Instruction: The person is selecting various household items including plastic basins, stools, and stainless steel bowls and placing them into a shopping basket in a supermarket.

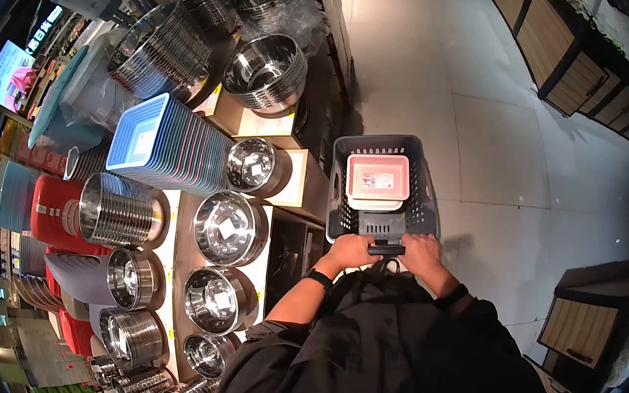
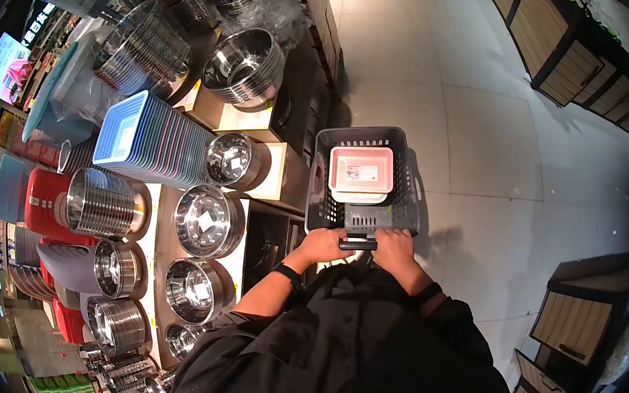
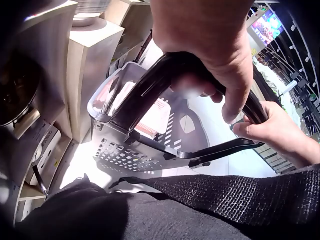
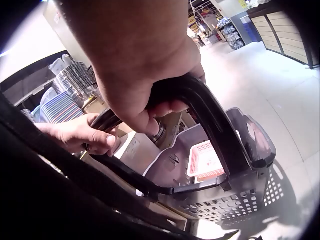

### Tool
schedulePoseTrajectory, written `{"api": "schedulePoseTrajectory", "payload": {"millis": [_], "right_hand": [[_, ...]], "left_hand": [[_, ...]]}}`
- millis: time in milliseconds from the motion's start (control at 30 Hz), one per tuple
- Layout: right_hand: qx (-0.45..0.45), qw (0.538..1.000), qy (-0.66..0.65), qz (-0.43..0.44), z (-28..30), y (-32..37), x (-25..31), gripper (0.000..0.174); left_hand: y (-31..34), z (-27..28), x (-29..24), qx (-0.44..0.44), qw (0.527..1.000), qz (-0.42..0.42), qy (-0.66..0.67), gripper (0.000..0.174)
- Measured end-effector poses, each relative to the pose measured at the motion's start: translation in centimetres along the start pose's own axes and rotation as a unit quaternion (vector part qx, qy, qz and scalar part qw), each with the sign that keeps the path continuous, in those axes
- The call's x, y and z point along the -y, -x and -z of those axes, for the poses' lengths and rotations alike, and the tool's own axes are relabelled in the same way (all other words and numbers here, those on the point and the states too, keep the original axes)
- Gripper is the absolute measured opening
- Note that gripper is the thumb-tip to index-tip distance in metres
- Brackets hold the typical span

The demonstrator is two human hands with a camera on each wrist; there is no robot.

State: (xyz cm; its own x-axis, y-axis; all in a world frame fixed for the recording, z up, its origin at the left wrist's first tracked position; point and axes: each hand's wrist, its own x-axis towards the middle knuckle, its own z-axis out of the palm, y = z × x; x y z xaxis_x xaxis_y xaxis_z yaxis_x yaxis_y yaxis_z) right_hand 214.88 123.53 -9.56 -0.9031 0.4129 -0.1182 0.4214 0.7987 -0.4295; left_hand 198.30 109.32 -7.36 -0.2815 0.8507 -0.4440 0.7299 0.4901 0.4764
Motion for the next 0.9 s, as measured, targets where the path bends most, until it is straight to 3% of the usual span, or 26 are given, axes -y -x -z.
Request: {"api": "schedulePoseTrajectory", "payload": {"millis": [167, 367, 467, 700, 900], "right_hand": [[0.013, 1.0, 0.006, -0.002, 0.5, -2.6, -0.7, 0.027], [-0.098, 0.995, -0.003, 0.031, -0.1, -6.5, -2.7, 0.016], [-0.002, 0.999, 0.027, -0.033, 1.3, -8.9, -2.6, 0.012], [0.009, 0.997, 0.041, -0.058, 2.7, -13.9, -3.6, 0.007], [-0.014, 0.999, 0.027, -0.034, 3.7, -17.0, -4.8, 0.015]], "left_hand": [[-2.1, 1.2, 0.8, -0.001, 1.0, -0.01, 0.006, 0.045], [-5.5, 3.9, 1.4, -0.003, 1.0, -0.02, 0.016, 0.042], [-7.8, 4.8, 2.4, -0.011, 0.998, -0.05, 0.025, 0.042], [-12.4, 6.9, 3.9, -0.027, 0.997, -0.066, 0.032, 0.035], [-15.2, 8.7, 4.6, -0.027, 0.996, -0.06, 0.067, 0.037]]}}
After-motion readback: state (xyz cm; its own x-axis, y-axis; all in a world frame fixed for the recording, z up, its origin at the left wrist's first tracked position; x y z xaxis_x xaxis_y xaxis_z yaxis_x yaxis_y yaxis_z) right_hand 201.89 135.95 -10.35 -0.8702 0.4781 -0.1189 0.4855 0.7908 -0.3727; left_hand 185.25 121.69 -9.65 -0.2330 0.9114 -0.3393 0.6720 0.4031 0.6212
